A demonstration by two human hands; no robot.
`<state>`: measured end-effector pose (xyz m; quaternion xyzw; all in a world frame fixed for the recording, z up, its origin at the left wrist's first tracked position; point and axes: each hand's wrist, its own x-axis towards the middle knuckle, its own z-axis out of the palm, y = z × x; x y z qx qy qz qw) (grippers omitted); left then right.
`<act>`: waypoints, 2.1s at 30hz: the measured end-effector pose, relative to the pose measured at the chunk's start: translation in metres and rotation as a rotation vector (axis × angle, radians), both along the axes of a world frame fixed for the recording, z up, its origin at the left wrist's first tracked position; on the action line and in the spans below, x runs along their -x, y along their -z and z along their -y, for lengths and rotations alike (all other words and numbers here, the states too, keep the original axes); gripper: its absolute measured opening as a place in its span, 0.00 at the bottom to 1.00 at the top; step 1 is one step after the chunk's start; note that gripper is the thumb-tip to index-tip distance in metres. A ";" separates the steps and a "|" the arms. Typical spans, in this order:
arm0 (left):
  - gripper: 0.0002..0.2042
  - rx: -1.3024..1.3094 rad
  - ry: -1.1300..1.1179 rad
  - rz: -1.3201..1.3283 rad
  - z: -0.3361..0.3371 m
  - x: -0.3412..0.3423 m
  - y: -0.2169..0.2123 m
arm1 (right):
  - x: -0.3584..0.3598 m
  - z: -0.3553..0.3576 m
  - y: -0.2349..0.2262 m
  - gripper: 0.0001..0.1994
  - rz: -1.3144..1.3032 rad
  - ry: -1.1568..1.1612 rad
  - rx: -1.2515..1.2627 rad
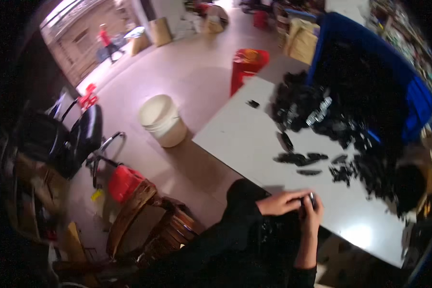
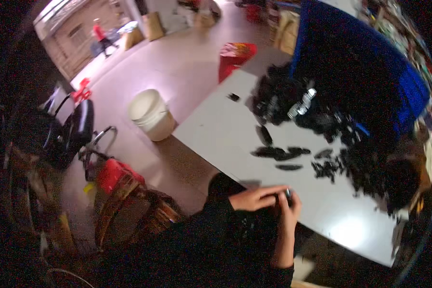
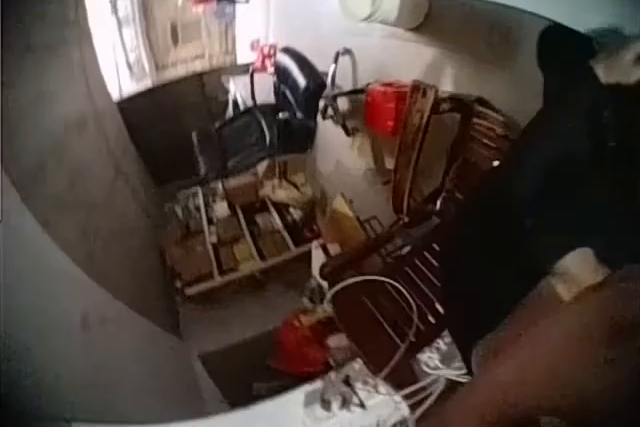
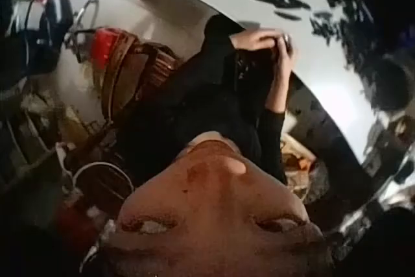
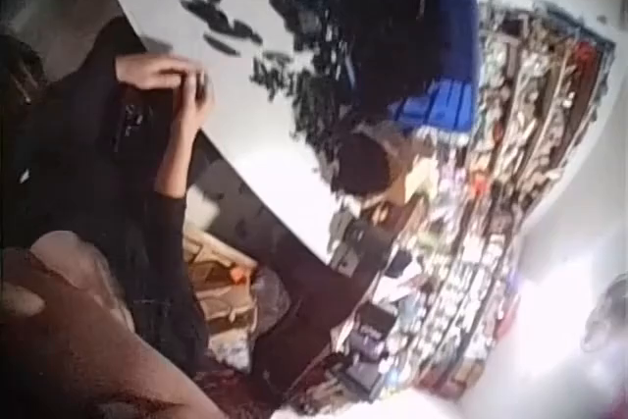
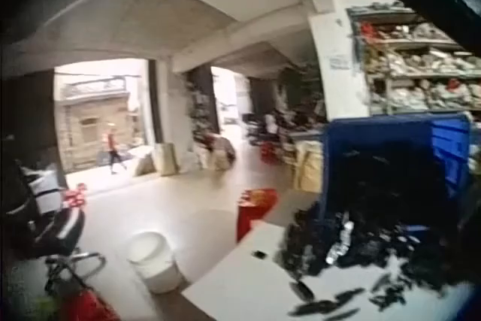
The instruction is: Manual assembly of small black plastic components at a workstation.
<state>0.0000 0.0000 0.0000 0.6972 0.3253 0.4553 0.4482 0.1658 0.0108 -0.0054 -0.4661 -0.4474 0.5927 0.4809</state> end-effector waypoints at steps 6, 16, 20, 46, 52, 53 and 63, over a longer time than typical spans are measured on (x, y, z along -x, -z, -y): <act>0.18 0.270 -0.021 0.087 0.059 0.054 0.017 | 0.012 0.072 0.002 0.14 0.495 -0.323 -0.268; 0.10 -0.230 -0.243 -1.032 0.080 0.041 0.078 | -0.024 0.001 -0.038 0.07 0.668 0.094 -0.401; 0.10 -0.274 -0.316 -1.029 0.085 0.036 0.078 | -0.042 -0.013 -0.014 0.10 0.819 0.377 -0.478; 0.15 -0.276 -1.195 -0.312 -0.025 0.056 0.008 | -0.038 -0.012 -0.005 0.18 0.847 0.414 -0.524; 0.14 -0.282 -1.066 -0.601 -0.027 0.051 0.012 | -0.038 -0.009 -0.009 0.16 0.768 0.371 -0.490; 0.14 -0.307 -1.041 -0.631 -0.029 0.049 0.011 | -0.040 -0.011 -0.008 0.16 0.766 0.364 -0.493; 0.14 -0.304 -1.054 -0.659 -0.021 0.051 0.005 | -0.038 -0.007 -0.006 0.17 0.789 0.355 -0.554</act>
